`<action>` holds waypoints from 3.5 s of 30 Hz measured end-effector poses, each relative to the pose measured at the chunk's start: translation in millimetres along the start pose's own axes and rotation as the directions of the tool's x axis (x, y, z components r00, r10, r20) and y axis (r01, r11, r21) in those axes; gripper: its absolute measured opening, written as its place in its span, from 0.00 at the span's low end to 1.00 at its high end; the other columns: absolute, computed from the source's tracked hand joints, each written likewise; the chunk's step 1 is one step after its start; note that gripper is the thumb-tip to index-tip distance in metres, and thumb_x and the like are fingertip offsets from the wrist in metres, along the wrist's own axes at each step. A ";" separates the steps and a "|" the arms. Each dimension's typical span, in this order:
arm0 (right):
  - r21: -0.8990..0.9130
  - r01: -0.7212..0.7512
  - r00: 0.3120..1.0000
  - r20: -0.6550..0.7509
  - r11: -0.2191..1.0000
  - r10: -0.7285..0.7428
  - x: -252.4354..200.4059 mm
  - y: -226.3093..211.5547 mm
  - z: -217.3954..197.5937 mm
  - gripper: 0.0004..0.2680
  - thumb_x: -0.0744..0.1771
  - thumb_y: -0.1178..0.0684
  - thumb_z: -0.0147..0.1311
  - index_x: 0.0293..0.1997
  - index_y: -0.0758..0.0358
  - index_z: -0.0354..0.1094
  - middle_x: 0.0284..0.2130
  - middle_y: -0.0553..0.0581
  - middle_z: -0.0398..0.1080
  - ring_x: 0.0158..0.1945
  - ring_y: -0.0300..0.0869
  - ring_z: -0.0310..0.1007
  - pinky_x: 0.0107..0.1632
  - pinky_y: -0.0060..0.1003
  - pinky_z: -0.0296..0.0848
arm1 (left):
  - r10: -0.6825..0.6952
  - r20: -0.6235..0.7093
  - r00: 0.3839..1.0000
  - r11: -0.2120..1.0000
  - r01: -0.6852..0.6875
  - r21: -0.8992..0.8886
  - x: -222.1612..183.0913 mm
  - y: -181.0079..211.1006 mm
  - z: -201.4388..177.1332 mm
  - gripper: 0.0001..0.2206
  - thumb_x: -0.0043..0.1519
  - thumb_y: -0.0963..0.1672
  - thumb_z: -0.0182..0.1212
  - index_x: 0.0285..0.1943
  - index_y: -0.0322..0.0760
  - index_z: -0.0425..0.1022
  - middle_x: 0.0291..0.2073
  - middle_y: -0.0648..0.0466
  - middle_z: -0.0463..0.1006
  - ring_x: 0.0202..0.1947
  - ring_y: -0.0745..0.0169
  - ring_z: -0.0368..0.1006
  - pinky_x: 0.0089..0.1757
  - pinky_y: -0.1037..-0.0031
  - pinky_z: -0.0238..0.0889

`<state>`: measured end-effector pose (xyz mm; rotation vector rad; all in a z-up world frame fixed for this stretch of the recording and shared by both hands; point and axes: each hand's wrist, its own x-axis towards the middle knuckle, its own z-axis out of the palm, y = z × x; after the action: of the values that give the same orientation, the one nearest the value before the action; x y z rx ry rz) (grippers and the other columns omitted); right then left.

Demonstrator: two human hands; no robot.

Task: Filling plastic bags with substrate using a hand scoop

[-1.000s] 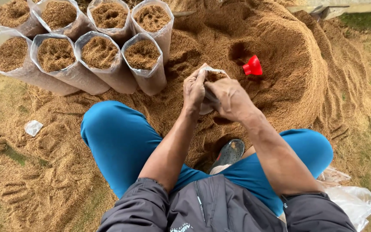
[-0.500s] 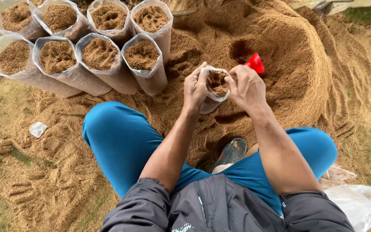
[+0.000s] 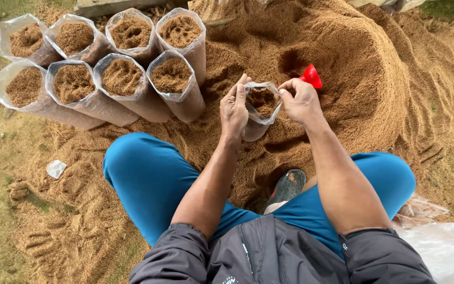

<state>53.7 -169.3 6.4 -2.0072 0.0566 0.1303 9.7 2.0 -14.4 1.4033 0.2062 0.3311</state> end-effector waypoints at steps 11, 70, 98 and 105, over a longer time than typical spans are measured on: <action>-0.228 0.156 0.987 0.078 0.961 -0.141 17.4 -0.3 -2.8 0.04 0.64 0.56 0.59 0.39 0.57 0.78 0.26 0.56 0.73 0.31 0.42 0.74 0.31 0.38 0.71 | 0.088 0.013 0.996 0.970 -0.089 0.227 -6.9 24.2 -4.3 0.17 0.74 0.43 0.44 0.66 0.28 0.70 0.58 0.33 0.75 0.61 0.32 0.70 0.60 0.46 0.62; -0.562 0.750 0.630 0.768 0.350 -0.116 5.2 -52.4 34.3 0.30 0.56 0.31 0.67 0.53 0.67 0.73 0.58 0.62 0.71 0.65 0.54 0.67 0.69 0.48 0.64 | -0.014 0.512 0.859 0.843 -0.265 0.468 35.7 80.5 -33.9 0.22 0.56 0.36 0.57 0.62 0.34 0.75 0.54 0.44 0.77 0.55 0.38 0.76 0.54 0.51 0.69; -0.674 0.476 0.670 0.694 0.565 0.264 -11.7 -56.8 20.6 0.05 0.66 0.61 0.55 0.43 0.66 0.74 0.34 0.61 0.77 0.42 0.51 0.79 0.59 0.53 0.73 | -0.041 0.414 0.910 0.931 -0.115 0.346 35.5 52.0 -26.7 0.13 0.59 0.31 0.55 0.47 0.30 0.80 0.48 0.43 0.75 0.52 0.46 0.73 0.52 0.59 0.70; -0.637 0.583 0.649 0.739 0.504 0.183 -20.2 -91.1 21.1 0.07 0.66 0.62 0.50 0.46 0.69 0.72 0.38 0.63 0.77 0.48 0.53 0.78 0.62 0.54 0.71 | -0.004 0.410 0.912 0.922 -0.155 0.355 32.1 39.4 -31.3 0.10 0.59 0.33 0.59 0.45 0.32 0.81 0.47 0.44 0.76 0.51 0.46 0.75 0.48 0.59 0.72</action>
<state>41.3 -111.8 81.8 -2.7476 -1.0238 0.9901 25.1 47.4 21.1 1.8370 -0.1370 0.0563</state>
